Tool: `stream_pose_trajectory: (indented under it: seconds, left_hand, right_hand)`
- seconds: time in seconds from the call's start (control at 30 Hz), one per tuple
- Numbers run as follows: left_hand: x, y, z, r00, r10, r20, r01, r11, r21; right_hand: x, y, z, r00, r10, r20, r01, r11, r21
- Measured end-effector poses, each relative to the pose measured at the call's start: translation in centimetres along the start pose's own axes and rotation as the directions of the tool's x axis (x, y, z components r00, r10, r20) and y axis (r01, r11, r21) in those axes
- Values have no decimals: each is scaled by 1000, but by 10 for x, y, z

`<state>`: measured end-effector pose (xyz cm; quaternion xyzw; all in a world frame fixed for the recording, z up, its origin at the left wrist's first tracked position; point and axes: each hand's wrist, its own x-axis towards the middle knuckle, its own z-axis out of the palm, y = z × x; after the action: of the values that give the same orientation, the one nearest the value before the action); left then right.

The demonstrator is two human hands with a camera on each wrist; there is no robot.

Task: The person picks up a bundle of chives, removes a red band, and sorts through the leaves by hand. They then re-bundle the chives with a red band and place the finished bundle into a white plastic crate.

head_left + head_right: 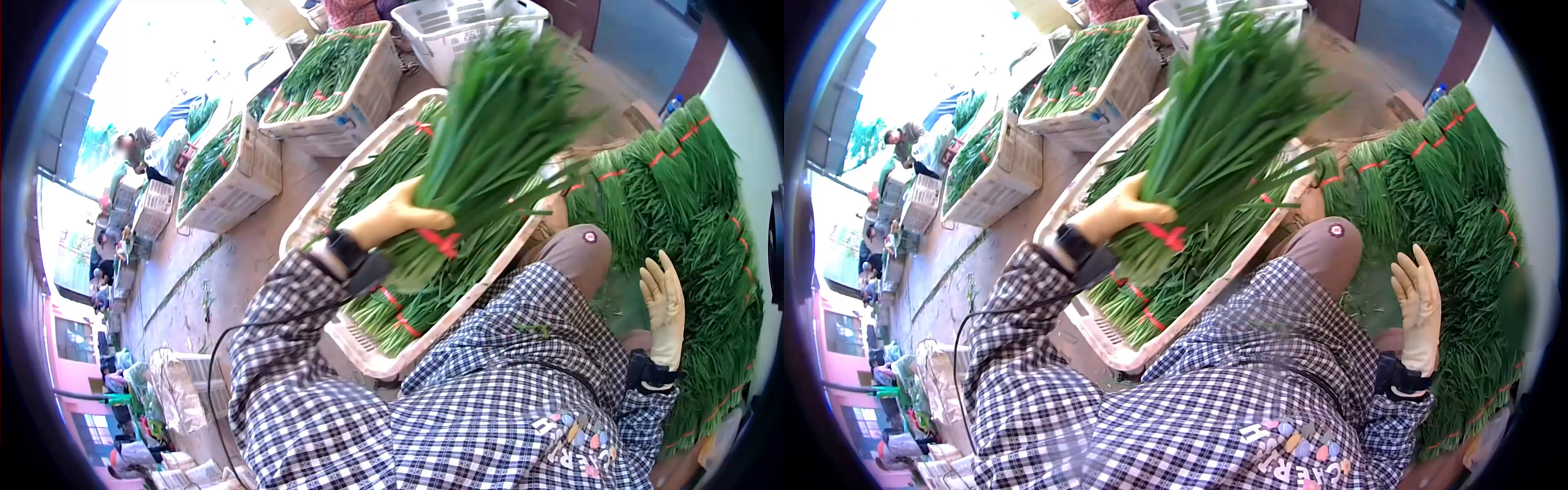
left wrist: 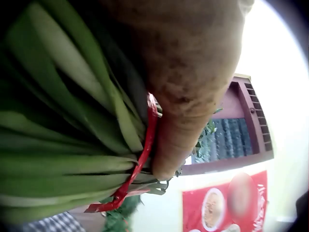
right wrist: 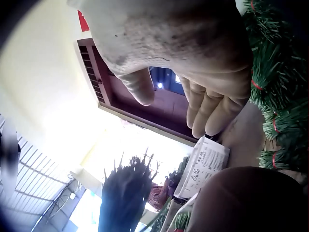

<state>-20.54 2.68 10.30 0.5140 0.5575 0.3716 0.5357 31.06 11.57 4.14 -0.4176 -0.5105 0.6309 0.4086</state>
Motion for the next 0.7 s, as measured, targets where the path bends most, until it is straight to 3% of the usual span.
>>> stream_pose_trajectory:
  seconds: [0.1, 0.2, 0.27, 0.3, 0.33, 0.37, 0.4, 0.5, 0.57, 0.7]
  left_hand:
    - [-68, -67, -23, 980, -192, -58, 194, 981, 14]
    - [-128, -147, 10, 903, -425, -67, 428, 903, 41]
    - [-154, -215, 49, 927, -369, -62, 368, 869, 330]
    - [-159, -228, 59, 920, -367, -138, 391, 830, 398]
    - [-161, -236, 66, 908, -362, -213, 420, 783, 459]
    - [-157, -225, 69, 900, -397, -179, 434, 795, 424]
    - [-163, -201, 73, 929, -328, -171, 367, 758, 539]
    - [-159, -204, 72, 964, -254, -84, 238, 675, 698]
    - [-152, -219, 71, 951, -300, -75, 257, 632, 731]
    - [-145, -205, 80, 930, -359, -78, 267, 516, 814]
  right_hand:
    - [8, 11, 2, 999, 33, 13, -33, 999, -7]
    - [18, 24, 8, 998, 9, 65, -6, 999, -44]
    - [26, 30, 13, 987, 9, 160, 8, 994, -107]
    - [25, 26, 23, 990, 52, 134, -34, 991, -133]
    - [26, 27, 29, 984, 23, 176, -1, 992, -127]
    - [30, 29, 34, 985, 51, 164, -37, 995, -89]
    - [32, 32, 37, 985, 79, 152, -72, 996, -50]
    - [34, 32, 45, 982, 150, 111, -147, 989, -32]
    - [27, 19, 55, 987, 104, 124, -96, 993, -64]
    - [30, 30, 40, 977, 211, -36, -211, 978, 6]
